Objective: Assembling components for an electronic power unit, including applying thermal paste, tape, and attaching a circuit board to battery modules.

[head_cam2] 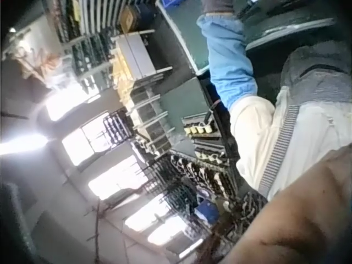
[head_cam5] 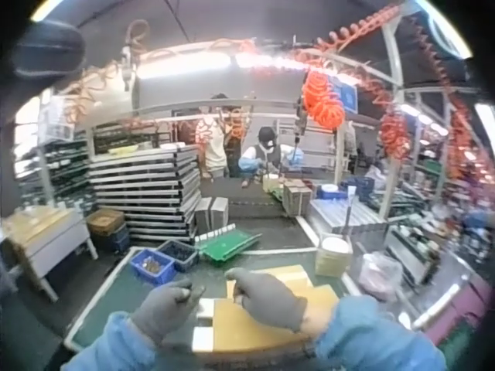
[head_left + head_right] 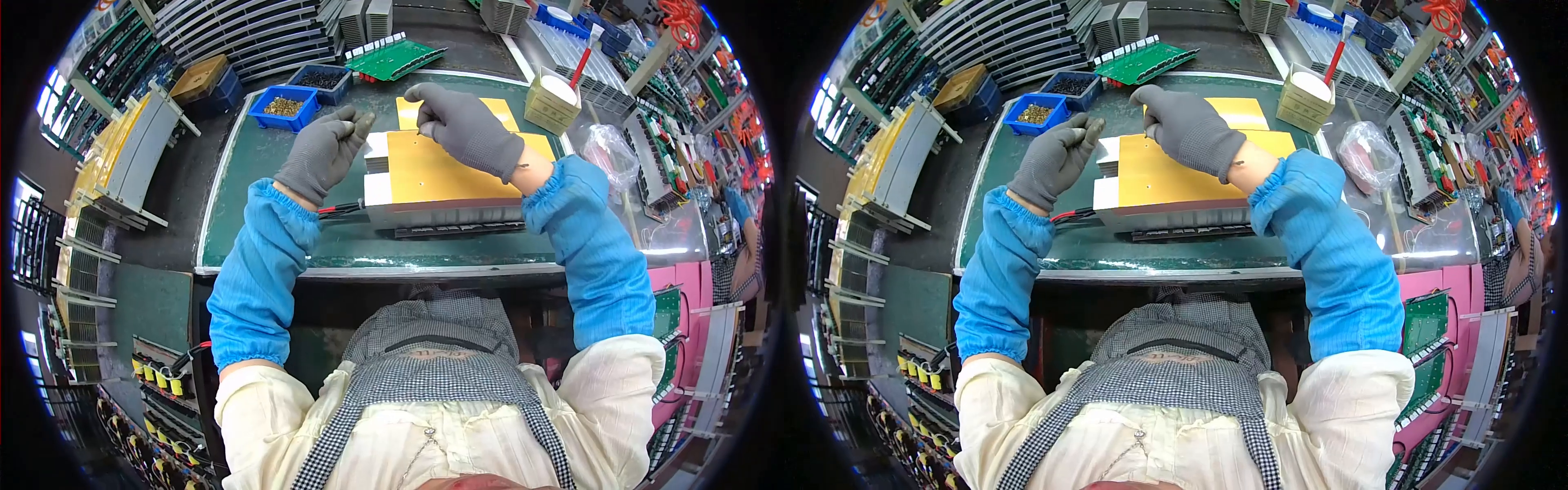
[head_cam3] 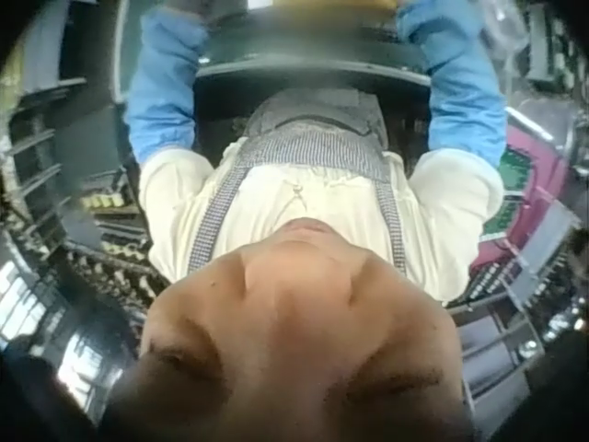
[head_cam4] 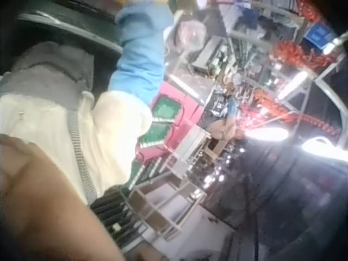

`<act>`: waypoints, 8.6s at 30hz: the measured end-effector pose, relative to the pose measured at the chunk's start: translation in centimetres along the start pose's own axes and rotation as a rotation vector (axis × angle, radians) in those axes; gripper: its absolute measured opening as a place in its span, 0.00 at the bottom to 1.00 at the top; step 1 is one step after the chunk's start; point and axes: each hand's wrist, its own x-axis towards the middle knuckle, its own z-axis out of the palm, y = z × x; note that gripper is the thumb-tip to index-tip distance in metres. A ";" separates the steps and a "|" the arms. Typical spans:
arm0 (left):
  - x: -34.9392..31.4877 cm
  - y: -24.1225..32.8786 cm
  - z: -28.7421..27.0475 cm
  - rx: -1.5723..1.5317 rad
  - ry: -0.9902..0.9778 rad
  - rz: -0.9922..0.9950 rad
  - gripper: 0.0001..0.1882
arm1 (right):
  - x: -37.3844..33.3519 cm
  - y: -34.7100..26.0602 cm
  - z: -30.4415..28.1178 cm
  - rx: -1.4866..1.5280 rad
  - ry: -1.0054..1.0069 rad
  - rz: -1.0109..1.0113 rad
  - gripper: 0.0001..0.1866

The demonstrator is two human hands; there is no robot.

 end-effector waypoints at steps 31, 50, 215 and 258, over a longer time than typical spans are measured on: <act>-1.8 -0.1 1.2 0.120 0.053 -0.053 0.14 | 1.4 -2.0 -0.6 0.010 -0.138 -0.010 0.24; -0.6 1.7 -1.7 0.144 -0.006 0.057 0.23 | 1.6 -1.3 -2.2 0.211 0.011 0.078 0.19; -11.7 -5.4 -2.9 -0.449 -0.086 -0.118 0.17 | -5.6 -4.3 1.5 -0.262 -0.077 -0.054 0.10; -10.8 -13.4 5.6 -0.109 -0.222 -0.648 0.23 | -13.9 1.1 -7.7 -0.139 0.137 0.289 0.13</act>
